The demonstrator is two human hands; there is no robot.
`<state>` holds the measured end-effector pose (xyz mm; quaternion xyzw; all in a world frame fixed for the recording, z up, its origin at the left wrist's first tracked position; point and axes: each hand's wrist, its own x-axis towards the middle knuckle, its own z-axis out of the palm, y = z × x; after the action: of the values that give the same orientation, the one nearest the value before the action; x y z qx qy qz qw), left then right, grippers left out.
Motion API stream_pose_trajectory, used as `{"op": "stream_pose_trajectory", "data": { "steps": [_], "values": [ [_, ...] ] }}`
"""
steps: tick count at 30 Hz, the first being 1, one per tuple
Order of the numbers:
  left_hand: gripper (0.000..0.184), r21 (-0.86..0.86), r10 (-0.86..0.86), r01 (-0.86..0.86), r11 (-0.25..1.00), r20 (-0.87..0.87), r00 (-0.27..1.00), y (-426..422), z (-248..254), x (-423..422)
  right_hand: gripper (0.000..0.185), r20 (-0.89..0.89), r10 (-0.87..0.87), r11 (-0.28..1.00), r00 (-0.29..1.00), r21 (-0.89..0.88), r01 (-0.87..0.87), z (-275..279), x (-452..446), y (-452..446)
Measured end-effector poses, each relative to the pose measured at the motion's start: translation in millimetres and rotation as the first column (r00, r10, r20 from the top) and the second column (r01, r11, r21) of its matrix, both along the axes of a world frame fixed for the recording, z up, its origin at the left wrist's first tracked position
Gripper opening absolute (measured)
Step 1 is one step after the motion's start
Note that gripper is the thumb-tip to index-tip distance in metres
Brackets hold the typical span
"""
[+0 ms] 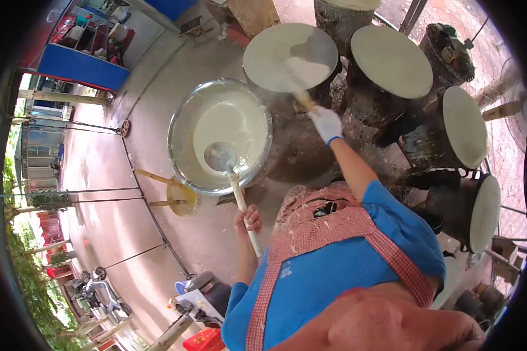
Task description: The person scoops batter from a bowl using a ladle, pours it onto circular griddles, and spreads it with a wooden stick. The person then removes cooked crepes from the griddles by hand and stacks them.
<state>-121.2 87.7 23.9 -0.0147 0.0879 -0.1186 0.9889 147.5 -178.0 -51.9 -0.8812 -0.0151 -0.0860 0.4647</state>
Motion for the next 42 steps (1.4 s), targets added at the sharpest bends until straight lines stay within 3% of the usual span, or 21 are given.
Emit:
{"op": "stream_pose_trajectory", "data": {
  "steps": [1,5,7,9,11,13,15,17,18,19,21,23,28,31,34,36,37,38,40,41,42],
  "values": [
    [0.058,-0.003,0.008,-0.008,1.000,0.012,1.000,-8,-1,0,0.030,-0.155,0.063,0.960,0.986,-0.262,-0.102,-1,1,0],
    [0.059,0.185,0.098,-0.067,0.980,-0.167,0.981,-10,4,-12,0.027,-0.142,-0.039,0.870,0.989,-0.492,-0.037,26,6,-77],
    [0.057,0.139,0.095,-0.099,0.985,0.037,0.995,-13,-5,-11,0.028,-0.114,-0.082,0.927,0.990,-0.373,0.034,8,35,-104],
    [0.057,0.118,0.112,-0.108,0.987,-0.026,0.993,-17,-14,-10,0.029,0.007,-0.102,0.980,0.995,-0.173,0.102,10,51,-73],
    [0.035,-0.198,0.081,-0.093,0.976,-0.069,0.994,-29,-4,8,0.031,-0.070,0.103,0.958,0.992,-0.260,-0.118,-17,58,-44],
    [0.019,-0.207,-0.072,0.090,0.974,0.094,0.993,-18,-41,17,0.033,-0.224,0.224,0.896,0.948,-0.337,-0.291,9,24,-53],
    [0.010,-0.172,-0.237,0.284,0.943,0.252,0.938,-10,-47,20,0.033,-0.219,0.071,0.909,0.973,-0.387,-0.154,5,27,-92],
    [0.017,-0.125,-0.064,0.047,0.991,-0.135,0.989,-21,-31,10,0.031,-0.256,0.003,0.922,0.967,-0.374,-0.102,10,60,-129],
    [0.017,-0.119,-0.065,0.047,0.992,-0.152,0.986,-24,-22,11,0.029,-0.045,-0.019,0.957,0.999,-0.291,0.005,-11,81,-132],
    [0.017,-0.121,-0.019,-0.015,0.993,-0.271,0.962,-30,-17,19,0.028,-0.129,-0.046,0.971,0.991,-0.237,0.014,15,90,-117],
    [0.016,-0.122,0.026,-0.082,0.989,-0.401,0.916,-49,-7,29,0.028,0.035,-0.001,0.983,0.999,-0.185,0.008,16,91,-81],
    [0.012,0.003,0.074,-0.085,0.996,-0.517,0.853,-53,4,45,0.025,-0.042,0.270,0.825,0.962,-0.505,-0.253,8,56,-77],
    [0.028,-0.169,-0.144,0.106,0.980,-0.237,0.961,-21,-78,39,0.031,-0.085,0.007,0.963,0.996,-0.266,-0.029,-32,81,-150],
    [0.018,-0.171,-0.059,-0.027,0.985,-0.477,0.877,-59,-23,64,0.030,0.009,-0.079,0.967,0.997,-0.243,0.079,-2,136,-115],
    [0.008,-0.157,-0.045,-0.045,0.987,-0.527,0.848,-68,-12,69,0.022,0.035,0.200,0.835,0.979,-0.530,-0.151,-5,78,-108],
    [0.005,-0.158,-0.049,-0.040,0.987,-0.523,0.851,-65,-22,66,0.020,0.029,0.074,0.919,0.997,-0.391,-0.057,-29,32,-136],
    [0.007,-0.158,-0.050,-0.035,0.987,-0.502,0.863,-66,-32,67,0.024,-0.147,0.022,0.964,0.989,-0.259,-0.060,-98,43,-160],
    [0.011,-0.164,-0.056,-0.030,0.986,-0.496,0.867,-68,-34,69,0.026,-0.108,-0.007,0.998,0.994,-0.070,-0.001,-88,86,-158],
    [0.018,-0.146,-0.051,-0.031,0.989,-0.523,0.851,-75,-32,71,0.031,-0.122,-0.075,0.988,0.990,-0.142,0.057,-3,149,-132],
    [0.022,-0.132,-0.046,-0.029,0.991,-0.526,0.849,-80,-34,73,0.034,-0.067,-0.077,0.994,0.995,-0.085,0.071,-4,194,-118],
    [0.022,-0.093,-0.030,-0.027,0.995,-0.562,0.826,-81,-31,70,0.037,-0.111,-0.061,0.966,0.992,-0.256,0.030,-25,250,-107]
  ]
}}
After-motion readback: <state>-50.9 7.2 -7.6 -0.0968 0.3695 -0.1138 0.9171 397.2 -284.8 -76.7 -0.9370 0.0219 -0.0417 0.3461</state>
